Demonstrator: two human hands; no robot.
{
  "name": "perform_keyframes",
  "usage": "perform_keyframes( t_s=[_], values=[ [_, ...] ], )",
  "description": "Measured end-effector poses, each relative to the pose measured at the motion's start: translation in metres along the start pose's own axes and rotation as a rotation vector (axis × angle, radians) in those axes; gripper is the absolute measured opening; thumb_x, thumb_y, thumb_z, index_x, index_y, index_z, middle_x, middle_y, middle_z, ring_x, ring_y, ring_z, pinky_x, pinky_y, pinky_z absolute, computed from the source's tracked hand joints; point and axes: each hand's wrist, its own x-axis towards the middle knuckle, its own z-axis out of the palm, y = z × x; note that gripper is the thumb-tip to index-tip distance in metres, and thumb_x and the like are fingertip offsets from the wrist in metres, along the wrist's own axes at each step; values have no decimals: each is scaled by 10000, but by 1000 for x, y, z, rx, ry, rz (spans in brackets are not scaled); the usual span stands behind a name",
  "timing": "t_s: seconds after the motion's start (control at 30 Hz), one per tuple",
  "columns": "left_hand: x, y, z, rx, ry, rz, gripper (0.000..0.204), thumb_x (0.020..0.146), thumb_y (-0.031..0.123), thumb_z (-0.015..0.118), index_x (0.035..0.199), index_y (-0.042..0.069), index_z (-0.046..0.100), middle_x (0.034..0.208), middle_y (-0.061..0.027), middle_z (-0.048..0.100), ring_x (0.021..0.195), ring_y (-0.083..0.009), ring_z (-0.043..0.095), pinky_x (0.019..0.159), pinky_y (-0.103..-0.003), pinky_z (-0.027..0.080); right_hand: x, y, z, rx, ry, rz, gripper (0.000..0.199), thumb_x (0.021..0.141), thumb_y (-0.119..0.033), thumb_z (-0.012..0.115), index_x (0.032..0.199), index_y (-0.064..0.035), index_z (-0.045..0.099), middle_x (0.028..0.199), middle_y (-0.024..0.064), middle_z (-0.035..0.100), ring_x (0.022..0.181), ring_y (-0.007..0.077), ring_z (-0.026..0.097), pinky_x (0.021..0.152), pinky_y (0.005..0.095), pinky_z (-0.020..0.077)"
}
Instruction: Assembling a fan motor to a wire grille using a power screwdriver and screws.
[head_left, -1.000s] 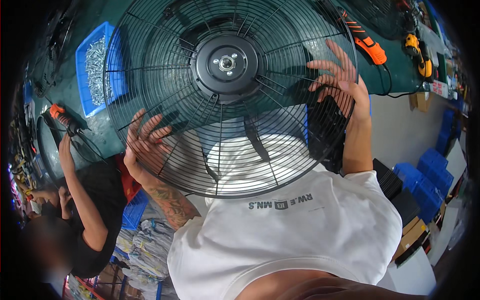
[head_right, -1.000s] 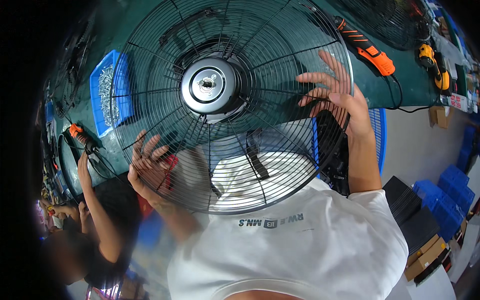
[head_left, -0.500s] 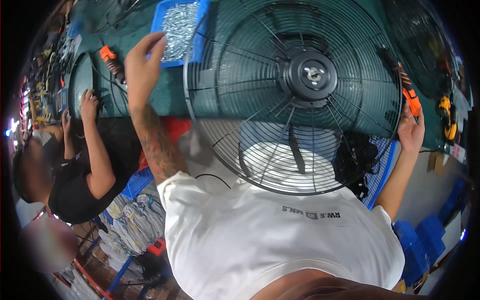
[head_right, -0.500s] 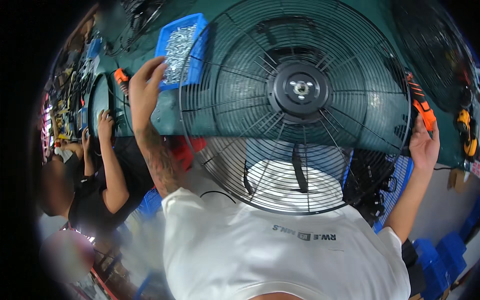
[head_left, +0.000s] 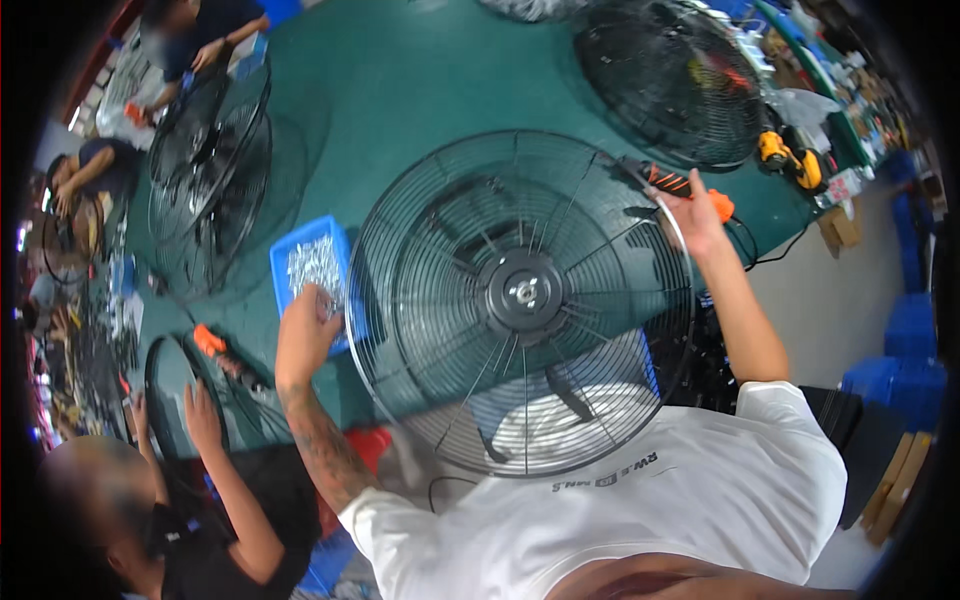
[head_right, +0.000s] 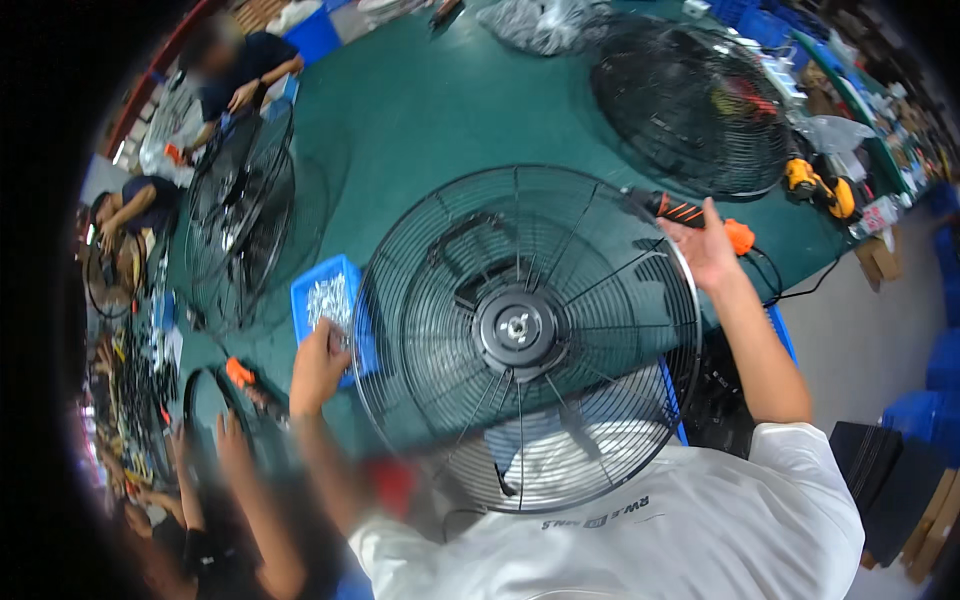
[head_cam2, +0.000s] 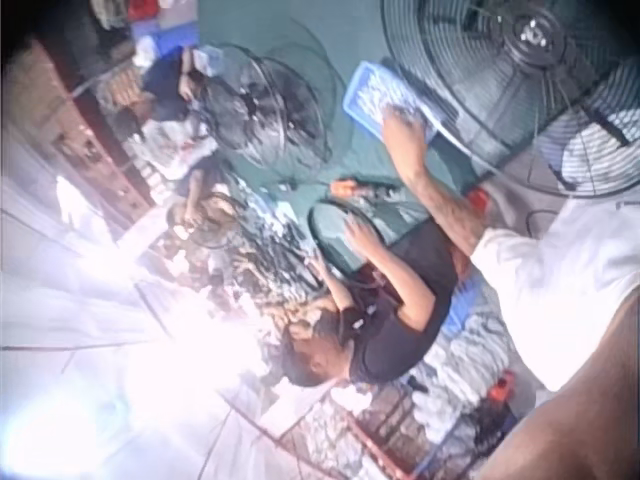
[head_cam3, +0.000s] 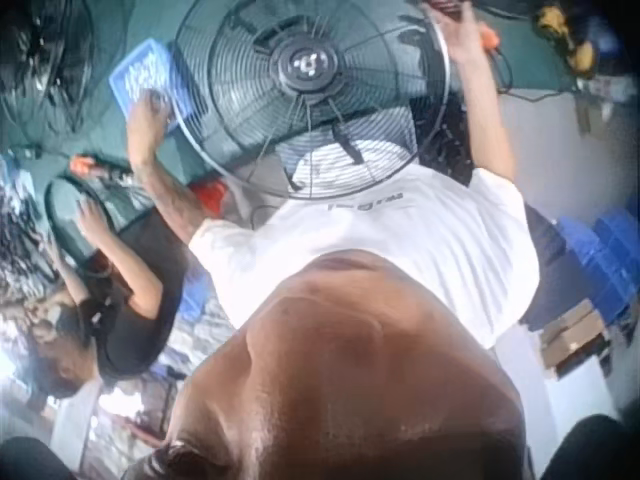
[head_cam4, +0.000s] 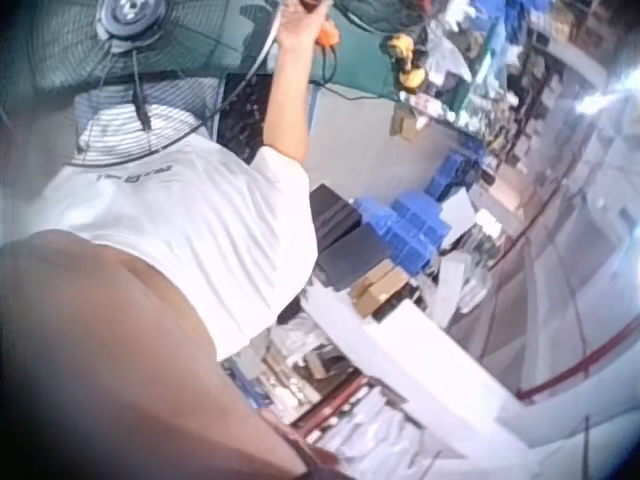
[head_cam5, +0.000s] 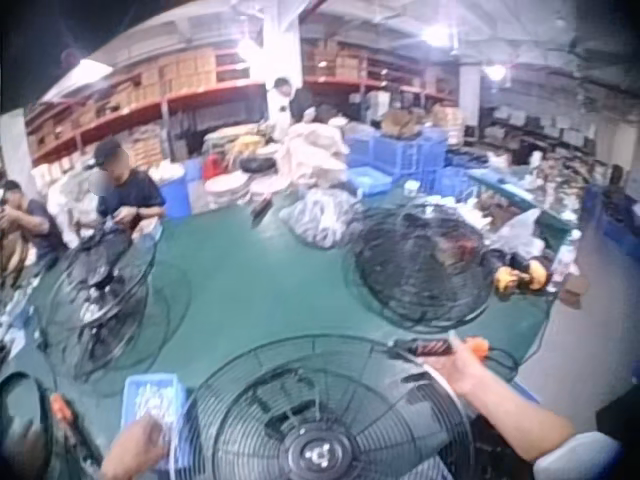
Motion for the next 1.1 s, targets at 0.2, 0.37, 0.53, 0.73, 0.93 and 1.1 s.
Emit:
perform_keyframes(
  t_s=[0.2, 0.37, 0.53, 0.73, 0.93, 1.1],
  values=[
    [-9, 1, -3, -165, 53, -57, 98, 834, 6, 712, 894, -37, 647, 671, -93, 599, 627, -159, 580, 603, -347, 479, 36, 6, 4, 6, 322, -182, 789, 988, -712, 440, 1043, 46, 653, 741, 62, 688, 612, 148, 656, 592, 284, 592],
    [-13, -18, -5, -501, 80, -193, 85, 943, 49, 670, 944, -28, 636, 735, -11, 611, 655, -76, 568, 567, -258, 480, 30, 18, 12, -195, 490, -307, 755, 978, -696, 458, 1043, 26, 671, 791, 104, 696, 661, 156, 641, 639, 294, 532],
    [-13, -37, -14, -895, 93, -158, 117, 1007, 100, 616, 1065, -2, 609, 821, -12, 607, 671, -90, 564, 577, -256, 486, -10, 18, 38, -372, 529, -666, 736, 974, -681, 489, 1110, 28, 629, 846, 166, 724, 599, 181, 659, 586, 302, 555],
    [-10, -47, -19, -1374, 230, -93, 308, 1020, 157, 607, 1252, -45, 597, 943, -29, 611, 787, -113, 547, 680, -263, 447, -75, -21, 68, -923, 666, -1117, 483, 1016, -420, 556, 1213, 5, 673, 999, 147, 753, 730, 195, 728, 661, 332, 593],
    [-16, -42, -22, -1696, 284, -115, 373, 1027, 130, 592, 1344, -56, 532, 975, -49, 585, 865, -140, 547, 682, -262, 449, -107, -40, 70, -673, 423, -1314, 648, 1061, -430, 302, 1315, 104, 568, 1190, 223, 692, 1137, 311, 672, 1040, 413, 513],
    [-43, -35, -40, -2146, 445, 340, 381, 999, 37, 505, 1365, -69, 486, 1022, -78, 542, 816, -159, 498, 607, -257, 430, -116, -39, 69, -575, 468, -1385, 698, 1032, -508, 278, 1268, 78, 574, 1117, 225, 698, 1110, 337, 670, 1058, 431, 497]
  ],
)
